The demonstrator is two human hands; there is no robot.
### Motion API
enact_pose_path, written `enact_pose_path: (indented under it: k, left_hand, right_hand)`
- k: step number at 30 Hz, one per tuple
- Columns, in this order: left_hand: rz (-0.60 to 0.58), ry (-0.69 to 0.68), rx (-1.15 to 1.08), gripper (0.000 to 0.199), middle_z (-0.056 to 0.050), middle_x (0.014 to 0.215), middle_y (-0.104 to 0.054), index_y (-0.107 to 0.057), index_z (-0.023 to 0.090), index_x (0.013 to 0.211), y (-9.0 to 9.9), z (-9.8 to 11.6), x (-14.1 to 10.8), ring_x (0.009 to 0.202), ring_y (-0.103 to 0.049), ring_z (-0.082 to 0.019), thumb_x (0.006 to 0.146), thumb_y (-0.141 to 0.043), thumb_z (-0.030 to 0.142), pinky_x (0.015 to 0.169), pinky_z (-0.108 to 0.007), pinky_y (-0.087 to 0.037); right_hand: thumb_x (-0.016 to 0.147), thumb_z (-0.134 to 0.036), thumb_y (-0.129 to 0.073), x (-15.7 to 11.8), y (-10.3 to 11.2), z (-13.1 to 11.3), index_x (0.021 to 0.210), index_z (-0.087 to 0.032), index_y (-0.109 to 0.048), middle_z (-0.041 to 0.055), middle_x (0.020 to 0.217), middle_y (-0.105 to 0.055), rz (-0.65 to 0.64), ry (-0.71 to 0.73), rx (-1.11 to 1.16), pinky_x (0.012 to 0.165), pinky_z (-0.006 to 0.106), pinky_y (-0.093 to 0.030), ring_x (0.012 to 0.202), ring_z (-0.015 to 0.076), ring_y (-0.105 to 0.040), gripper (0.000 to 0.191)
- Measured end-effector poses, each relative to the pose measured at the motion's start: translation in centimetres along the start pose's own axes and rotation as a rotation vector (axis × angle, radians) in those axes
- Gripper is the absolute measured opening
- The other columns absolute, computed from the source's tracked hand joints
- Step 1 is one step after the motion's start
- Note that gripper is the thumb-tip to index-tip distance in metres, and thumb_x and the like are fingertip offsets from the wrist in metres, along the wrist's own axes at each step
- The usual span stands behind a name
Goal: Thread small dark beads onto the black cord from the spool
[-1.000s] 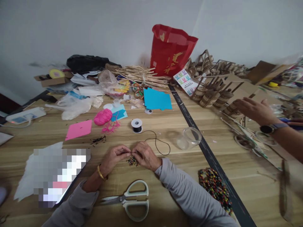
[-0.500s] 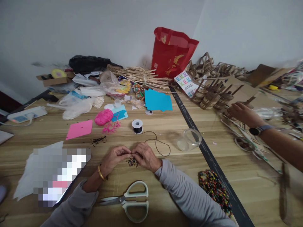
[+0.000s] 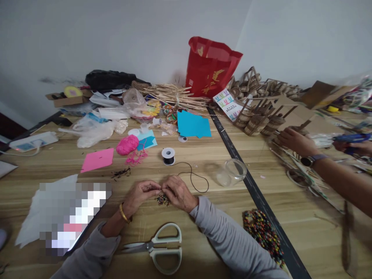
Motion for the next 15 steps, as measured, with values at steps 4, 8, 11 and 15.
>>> enact_pose_path:
  k: [4,8,11,15]
  left_hand:
    - [0.001,0.0,-0.002,0.015,-0.004,0.07,-0.07,-0.068,0.012,0.072,0.01,0.1,-0.04,0.067,-0.062,-0.015,0.061,-0.072,0.021,0.068,-0.027,-0.049]
    - [-0.002,0.006,-0.009,0.014,-0.003,0.069,-0.069,-0.068,0.012,0.072,0.05,-0.12,0.01,0.066,-0.061,-0.015,0.061,-0.072,0.021,0.066,-0.026,-0.048]
    - [0.0,0.007,-0.021,0.014,-0.003,0.069,-0.069,-0.067,0.012,0.072,0.07,-0.35,0.07,0.066,-0.061,-0.014,0.061,-0.072,0.02,0.066,-0.025,-0.048]
    - [0.009,0.004,-0.023,0.015,-0.002,0.067,-0.068,-0.066,0.011,0.071,0.08,-0.39,0.08,0.065,-0.06,-0.014,0.06,-0.072,0.019,0.065,-0.025,-0.047]
  right_hand:
    - [0.09,-0.022,-0.04,-0.02,-0.08,0.06,0.082,-0.018,-0.05,0.0061,0.077,-0.053,-0.003,0.0,-0.003,0.071,0.032,-0.039,0.076,0.0181,-0.048,0.013]
    - [0.091,-0.022,-0.039,-0.03,-0.14,0.0,0.082,-0.017,-0.049,0.0064,0.077,-0.053,-0.006,0.006,-0.005,0.072,0.032,-0.039,0.077,0.0183,-0.047,0.014]
    - [0.091,-0.022,-0.039,-0.08,-0.14,0.01,0.083,-0.017,-0.049,0.0066,0.078,-0.053,-0.005,0.006,-0.005,0.073,0.032,-0.039,0.078,0.0182,-0.047,0.014]
    - [0.091,-0.022,-0.039,-0.14,-0.17,0.08,0.082,-0.016,-0.049,0.0064,0.077,-0.052,-0.004,0.008,-0.014,0.072,0.032,-0.039,0.077,0.0181,-0.046,0.015]
Point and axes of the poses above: each hand's wrist, its own x-axis towards the middle knuckle, its own y-axis out of the back of the hand, z = x × y, the point moved 10 cm from there along x, towards the middle knuckle
